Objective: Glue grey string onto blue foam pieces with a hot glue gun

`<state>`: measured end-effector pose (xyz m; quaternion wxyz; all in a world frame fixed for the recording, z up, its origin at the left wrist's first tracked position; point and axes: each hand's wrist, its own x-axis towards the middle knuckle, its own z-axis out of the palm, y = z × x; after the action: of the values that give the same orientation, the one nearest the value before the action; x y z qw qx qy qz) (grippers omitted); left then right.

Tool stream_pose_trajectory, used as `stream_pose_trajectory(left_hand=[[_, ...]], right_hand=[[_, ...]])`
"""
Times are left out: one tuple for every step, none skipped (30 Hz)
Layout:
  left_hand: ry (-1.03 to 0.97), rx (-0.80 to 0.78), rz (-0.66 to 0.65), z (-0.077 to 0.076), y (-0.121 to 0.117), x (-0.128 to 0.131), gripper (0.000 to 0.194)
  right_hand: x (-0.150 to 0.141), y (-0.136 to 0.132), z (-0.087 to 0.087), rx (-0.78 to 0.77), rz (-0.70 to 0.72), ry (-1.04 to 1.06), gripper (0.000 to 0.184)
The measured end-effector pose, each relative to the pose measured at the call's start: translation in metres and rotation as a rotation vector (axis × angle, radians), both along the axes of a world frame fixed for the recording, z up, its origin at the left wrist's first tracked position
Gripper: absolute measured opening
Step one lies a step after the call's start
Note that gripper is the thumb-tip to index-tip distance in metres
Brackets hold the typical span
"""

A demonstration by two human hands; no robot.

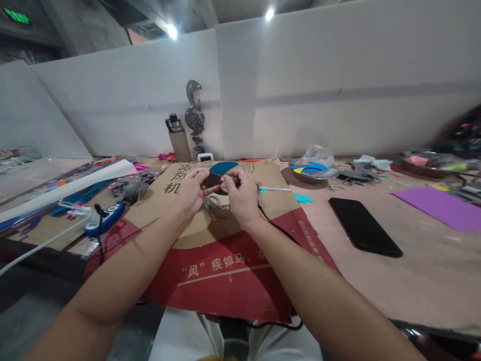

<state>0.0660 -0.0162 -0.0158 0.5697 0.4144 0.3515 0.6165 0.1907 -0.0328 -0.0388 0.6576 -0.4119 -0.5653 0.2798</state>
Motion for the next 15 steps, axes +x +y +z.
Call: stream_pose_trajectory(left_hand=[[0.0,0.0,-0.004,0.0,-0.0001,0.0001,0.008],[0.002,-0.003,-0.005,0.0001,-0.0002,0.0002,0.008],[0.005,-0.007,-0.006,0.0003,-0.0003,0.0002,0.008],[0.008,-0.012,-0.007,0.0004,-0.0005,0.0002,0.008],[0.01,-0.016,-0.007,0.0005,-0.0007,0.0002,0.008],[0.011,-0.019,-0.008,0.0006,-0.0009,0.0003,0.009],[0.011,-0.022,-0.011,0.0007,-0.0012,0.0004,0.009],[0.01,-0.024,-0.014,0.0007,-0.0015,0.0007,0.009],[0.01,-0.028,-0.017,0.0007,-0.0018,0.0009,0.009],[0.012,-0.032,-0.021,0.0006,-0.0021,0.0012,0.01],[0.015,-0.036,-0.022,0.0006,-0.0023,0.0015,0.01],[0.02,-0.041,-0.024,0.0007,-0.0025,0.0017,0.011],[0.024,-0.045,-0.027,0.0007,-0.0025,0.0018,0.011],[0.027,-0.05,-0.03,0.0007,-0.0025,0.0017,0.011],[0.026,-0.053,-0.033,0.0008,-0.0025,0.0016,0.011]], right_hand=[[0.0002,-0.0003,0.0011,-0.003,-0.015,-0.006,0.016],[0.0005,-0.0005,0.002,-0.006,-0.029,-0.015,0.016],[0.0009,-0.0005,0.0026,-0.008,-0.038,-0.024,0.016],[0.0013,-0.0005,0.003,-0.013,-0.045,-0.033,0.016],[0.0018,-0.0003,0.0032,-0.02,-0.05,-0.044,0.017],[0.0024,0.0,0.0031,-0.027,-0.057,-0.056,0.018],[0.003,0.0005,0.0029,-0.031,-0.062,-0.068,0.018],[0.0036,0.0011,0.0025,-0.033,-0.065,-0.08,0.019],[0.0042,0.0018,0.0022,-0.031,-0.068,-0.094,0.019],[0.0048,0.0025,0.0018,-0.026,-0.074,-0.111,0.019],[0.0053,0.0031,0.0016,-0.018,-0.086,-0.13,0.02],[0.0057,0.0036,0.0014,-0.01,-0.099,-0.149,0.021],[0.006,0.0039,0.0014,-0.002,-0.112,-0.164,0.021],[0.0061,0.004,0.0015,0.006,-0.12,-0.173,0.022],[0.0061,0.004,0.0018,0.011,-0.12,-0.172,0.021]])
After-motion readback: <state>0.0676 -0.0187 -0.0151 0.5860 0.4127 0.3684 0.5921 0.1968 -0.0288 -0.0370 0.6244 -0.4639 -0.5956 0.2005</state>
